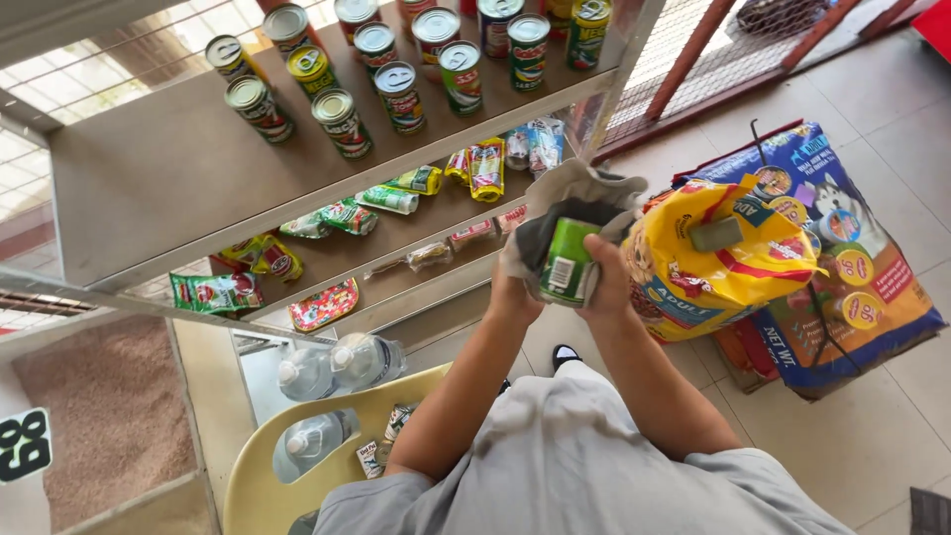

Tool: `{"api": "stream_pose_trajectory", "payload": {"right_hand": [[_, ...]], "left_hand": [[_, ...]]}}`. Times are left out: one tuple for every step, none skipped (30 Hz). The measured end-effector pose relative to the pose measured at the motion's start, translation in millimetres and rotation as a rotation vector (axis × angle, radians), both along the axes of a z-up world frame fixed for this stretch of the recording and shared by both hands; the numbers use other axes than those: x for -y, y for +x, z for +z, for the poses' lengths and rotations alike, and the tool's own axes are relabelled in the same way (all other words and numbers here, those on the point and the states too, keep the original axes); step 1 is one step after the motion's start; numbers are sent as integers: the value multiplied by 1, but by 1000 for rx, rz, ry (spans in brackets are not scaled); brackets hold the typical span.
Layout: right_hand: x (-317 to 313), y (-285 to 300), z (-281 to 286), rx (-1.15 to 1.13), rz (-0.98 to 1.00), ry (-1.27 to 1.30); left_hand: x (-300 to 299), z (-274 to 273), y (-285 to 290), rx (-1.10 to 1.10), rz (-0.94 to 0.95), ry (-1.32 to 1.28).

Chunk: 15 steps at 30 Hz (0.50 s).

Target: Wiping dust off canned goods with a cloth and placing them methodically on a store shelf.

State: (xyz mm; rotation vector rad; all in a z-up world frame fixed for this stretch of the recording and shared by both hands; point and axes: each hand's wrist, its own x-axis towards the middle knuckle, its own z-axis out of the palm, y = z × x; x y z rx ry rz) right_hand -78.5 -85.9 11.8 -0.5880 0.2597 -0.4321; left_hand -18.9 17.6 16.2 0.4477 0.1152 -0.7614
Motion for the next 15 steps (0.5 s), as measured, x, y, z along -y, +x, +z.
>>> {"api": "stream_pose_trajectory", "payload": {"right_hand": [[0, -2, -14, -48, -1, -42], [-3, -6, -8, -51, -11, -39], [-4, -7, -1, -81, -82, -249], [-6, -8, 5, -112, -154, -459], [-3, -7, 6, -111, -155, -458], [0, -7, 8, -103, -190, -642], [3, -6, 9, -94, -223, -827], [10, -6, 15, -93, -222, -826], [17, -7, 20, -93, -283, -1015], [23, -8, 25, -92, -344, -1203], [29, -8, 31, -95, -338, -1199], [36, -8, 38, -81, -407, -1404], [42, -10, 44, -65, -474, -1609], [40, -13, 43, -69, -464, -1605], [42, -12, 44, -23, -428, -1614]], "left_hand": [[3, 3, -3, -16, -27, -9], [4, 9, -7, -19, -37, -7], [7, 15, -8, -38, -70, -26], [10, 20, -9, -57, -102, -44], [11, 23, -11, -57, -103, -43], [12, 26, -14, -75, -128, -58], [13, 30, -16, -94, -152, -74], [16, 28, -18, -94, -151, -73], [18, 26, -21, -30, -114, -7], [20, 24, -24, 34, -77, 58], [24, 20, -20, 29, -74, 63], [27, 15, -16, 139, -24, 134], [31, 9, -15, 248, 25, 206], [30, 12, -16, 240, 27, 212], [32, 16, -14, 214, 28, 203]]}}
